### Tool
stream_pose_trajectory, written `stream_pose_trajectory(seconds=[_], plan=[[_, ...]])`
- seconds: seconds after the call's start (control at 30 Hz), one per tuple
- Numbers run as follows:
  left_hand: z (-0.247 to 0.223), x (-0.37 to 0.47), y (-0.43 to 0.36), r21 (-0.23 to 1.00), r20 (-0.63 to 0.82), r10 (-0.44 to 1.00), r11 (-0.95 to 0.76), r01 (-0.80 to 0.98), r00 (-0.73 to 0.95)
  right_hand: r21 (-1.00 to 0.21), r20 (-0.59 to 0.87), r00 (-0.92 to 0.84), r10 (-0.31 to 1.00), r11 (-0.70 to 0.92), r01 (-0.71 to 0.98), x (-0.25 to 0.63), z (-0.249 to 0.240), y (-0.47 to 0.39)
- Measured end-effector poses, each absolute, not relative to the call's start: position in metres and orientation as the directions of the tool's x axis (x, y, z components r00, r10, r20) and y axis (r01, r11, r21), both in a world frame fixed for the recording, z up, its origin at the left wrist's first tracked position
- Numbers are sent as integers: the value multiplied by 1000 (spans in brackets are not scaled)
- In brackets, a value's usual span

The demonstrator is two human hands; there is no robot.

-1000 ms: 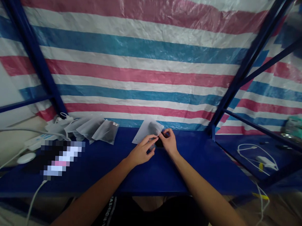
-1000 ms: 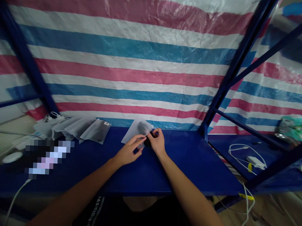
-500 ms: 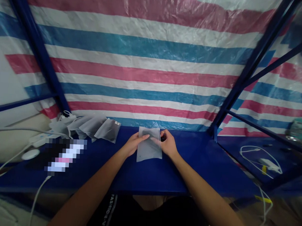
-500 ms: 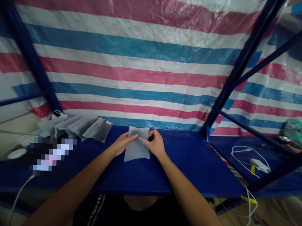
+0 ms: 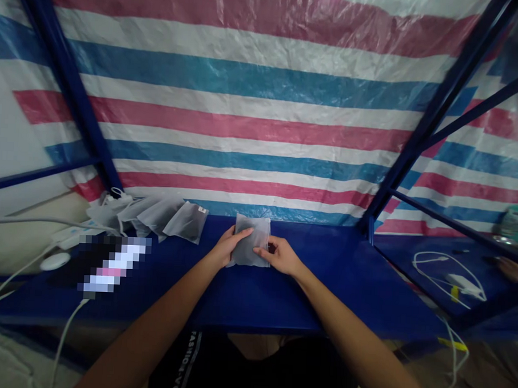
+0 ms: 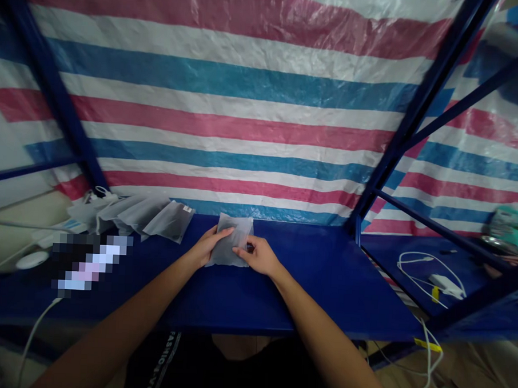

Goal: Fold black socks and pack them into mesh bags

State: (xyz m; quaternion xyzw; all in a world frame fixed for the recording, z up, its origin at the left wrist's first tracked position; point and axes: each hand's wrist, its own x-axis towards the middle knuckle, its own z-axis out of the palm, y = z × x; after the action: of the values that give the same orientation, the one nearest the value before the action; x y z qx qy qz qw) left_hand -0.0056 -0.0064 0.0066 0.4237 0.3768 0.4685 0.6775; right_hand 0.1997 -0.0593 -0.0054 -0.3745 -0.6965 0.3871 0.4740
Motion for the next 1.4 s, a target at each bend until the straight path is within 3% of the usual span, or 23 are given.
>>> stream_pose_trajectory(seconds=[0.13,0.3,0.4,0.57,0.73,0.87,0.97,1.1,1.23,1.4], plan=[[7,-5,-4,926,-77,931,199,-322,357,-817,429,-311,848,511,267,208,-6,-55],[8,-9,10,867,128,965,3,-498,229,-463,765,-143,628,690,556,232,3,-43],[5,-15,16,920,177,956,-77,-384,232,-379,821,-97,562,665,644,242,1,-35],[0,-12,11,950,311,908,-303,-75,281,-342,801,-156,578,656,673,241,-4,-35],[4,-6,-5,727,617,745,-663,176,254,-356,799,-174,576,685,636,226,3,-49],[4,-5,-16,519,724,579,-816,256,375,-339,755,-308,579,747,572,213,6,-54],[3,-4,-20,467,741,533,-846,255,409,-345,741,-338,581,760,551,211,8,-54],[9,-6,-20,496,729,564,-826,269,387,-347,724,-328,607,731,587,228,12,-48],[12,-15,-11,632,696,693,-716,297,189,-364,753,-188,631,636,680,257,11,-33],[7,-32,6,866,498,865,-494,79,-53,-401,786,-32,618,548,734,270,0,-21]])
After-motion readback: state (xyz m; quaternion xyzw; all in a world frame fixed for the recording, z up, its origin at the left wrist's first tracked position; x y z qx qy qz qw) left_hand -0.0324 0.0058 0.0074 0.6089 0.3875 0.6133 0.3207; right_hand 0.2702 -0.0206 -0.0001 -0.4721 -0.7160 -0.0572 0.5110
